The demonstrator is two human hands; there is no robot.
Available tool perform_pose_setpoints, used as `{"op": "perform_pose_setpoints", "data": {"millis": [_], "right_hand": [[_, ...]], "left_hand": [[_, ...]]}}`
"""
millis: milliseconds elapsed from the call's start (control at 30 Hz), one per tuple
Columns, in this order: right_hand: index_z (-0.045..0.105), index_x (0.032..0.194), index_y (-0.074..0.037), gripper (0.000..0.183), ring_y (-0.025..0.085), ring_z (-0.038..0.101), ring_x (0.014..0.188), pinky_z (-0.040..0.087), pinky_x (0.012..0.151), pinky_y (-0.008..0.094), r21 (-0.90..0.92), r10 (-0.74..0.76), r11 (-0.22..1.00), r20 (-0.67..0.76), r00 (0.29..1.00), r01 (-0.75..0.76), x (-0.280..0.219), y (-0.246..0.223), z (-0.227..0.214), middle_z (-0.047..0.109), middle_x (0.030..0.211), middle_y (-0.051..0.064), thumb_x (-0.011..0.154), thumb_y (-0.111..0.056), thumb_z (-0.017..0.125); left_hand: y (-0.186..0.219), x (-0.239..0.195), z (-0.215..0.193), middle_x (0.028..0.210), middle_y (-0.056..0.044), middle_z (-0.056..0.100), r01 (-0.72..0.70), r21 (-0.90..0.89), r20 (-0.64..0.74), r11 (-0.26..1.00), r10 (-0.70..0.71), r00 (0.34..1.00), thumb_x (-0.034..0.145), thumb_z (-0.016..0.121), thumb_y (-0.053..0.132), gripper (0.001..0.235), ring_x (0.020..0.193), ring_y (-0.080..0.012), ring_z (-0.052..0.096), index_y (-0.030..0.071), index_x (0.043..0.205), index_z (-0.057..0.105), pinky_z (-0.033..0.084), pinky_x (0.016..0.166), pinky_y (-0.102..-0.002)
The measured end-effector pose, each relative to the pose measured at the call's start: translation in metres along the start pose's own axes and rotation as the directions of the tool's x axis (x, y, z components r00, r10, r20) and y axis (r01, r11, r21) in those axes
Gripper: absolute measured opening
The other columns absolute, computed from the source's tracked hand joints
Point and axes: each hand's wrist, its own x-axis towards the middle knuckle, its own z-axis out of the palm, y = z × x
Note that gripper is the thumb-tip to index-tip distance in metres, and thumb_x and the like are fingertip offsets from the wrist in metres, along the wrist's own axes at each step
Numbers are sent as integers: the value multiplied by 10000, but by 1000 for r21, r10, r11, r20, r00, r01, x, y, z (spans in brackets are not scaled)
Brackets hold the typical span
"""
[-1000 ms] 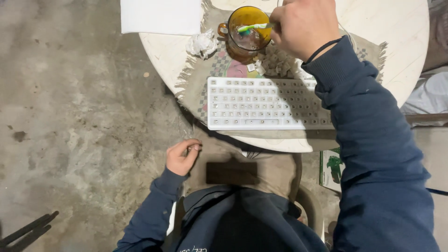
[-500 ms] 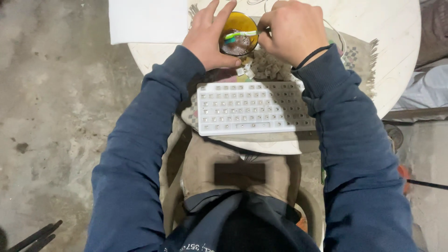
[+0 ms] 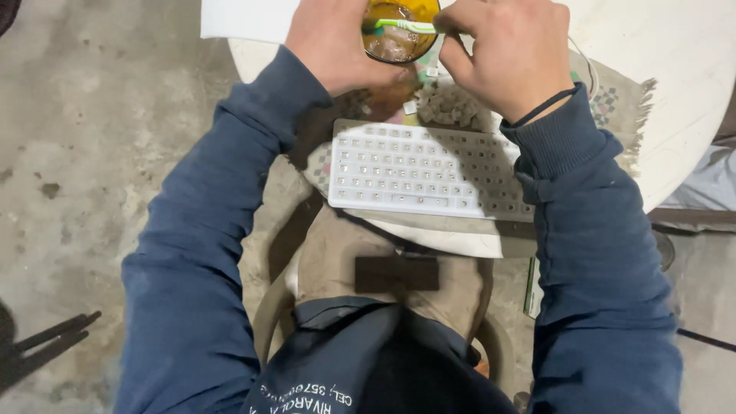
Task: Cleaning a computer keyboard by scrubbing it with a toothbrush and a cleaning solution after removing the keycaps.
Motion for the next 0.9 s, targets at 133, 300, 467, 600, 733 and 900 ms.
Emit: {"op": "perform_pose_setpoints", "data": {"millis": [133, 300, 467, 600, 733, 900], "right_hand": [[782, 989, -162, 94, 233, 641, 775, 485, 676, 371, -36, -140, 990, -43, 989, 139, 18, -28, -11, 659, 805, 14, 910, -177, 733], [777, 997, -174, 106, 248, 664, 896, 488, 665, 399, 120, -154, 983, 109, 982, 141, 22, -56, 11, 649, 858, 12, 923, -222, 718], [769, 1000, -169, 105, 259, 663, 930, 526, 709, 419, 172, -214, 967, 145, 966, 189, 30, -77, 43, 640, 927, 25, 954, -254, 730], [774, 1048, -178, 145, 270, 678, 925, 534, 698, 435, 157, -211, 970, 181, 960, 184, 41, -83, 58, 655, 918, 27, 927, -242, 725], [779, 1054, -176, 157, 279, 672, 887, 540, 702, 438, 155, -181, 977, 220, 958, 149, 49, -79, 65, 650, 907, 41, 922, -241, 726], [777, 1017, -174, 139, 274, 674, 884, 537, 688, 433, 79, -145, 988, 191, 971, 132, 61, -71, 78, 651, 916, 35, 922, -275, 760]], "left_hand": [[15, -41, -43, 1204, -165, 698, 76, 17, 16, 997, -76, 997, 792, 943, 467, 732, 1107, -380, 660, 92, 1344, 643, 512, 953, -472], [27, -105, -66, 1343, -164, 613, 92, 63, -37, 994, -90, 995, 756, 965, 436, 1037, 1245, -371, 585, 109, 1563, 401, 502, 1043, -477], [13, -132, -65, 1355, -147, 594, 223, 109, -30, 969, -221, 975, 745, 971, 468, 1121, 1212, -370, 565, 173, 1631, 351, 507, 1028, -470], [-8, -132, -56, 1381, -142, 576, 250, 95, -66, 963, -245, 967, 737, 968, 476, 1112, 1211, -375, 551, 188, 1620, 356, 505, 1019, -467], [-35, -126, -45, 1393, -131, 566, 223, 68, -115, 973, -214, 970, 747, 970, 460, 1100, 1248, -373, 545, 193, 1620, 356, 505, 1035, -467], [-55, -118, -36, 1418, -111, 552, 247, 93, -188, 965, -227, 956, 763, 988, 447, 1070, 1284, -364, 537, 190, 1598, 371, 513, 1038, -467]]}}
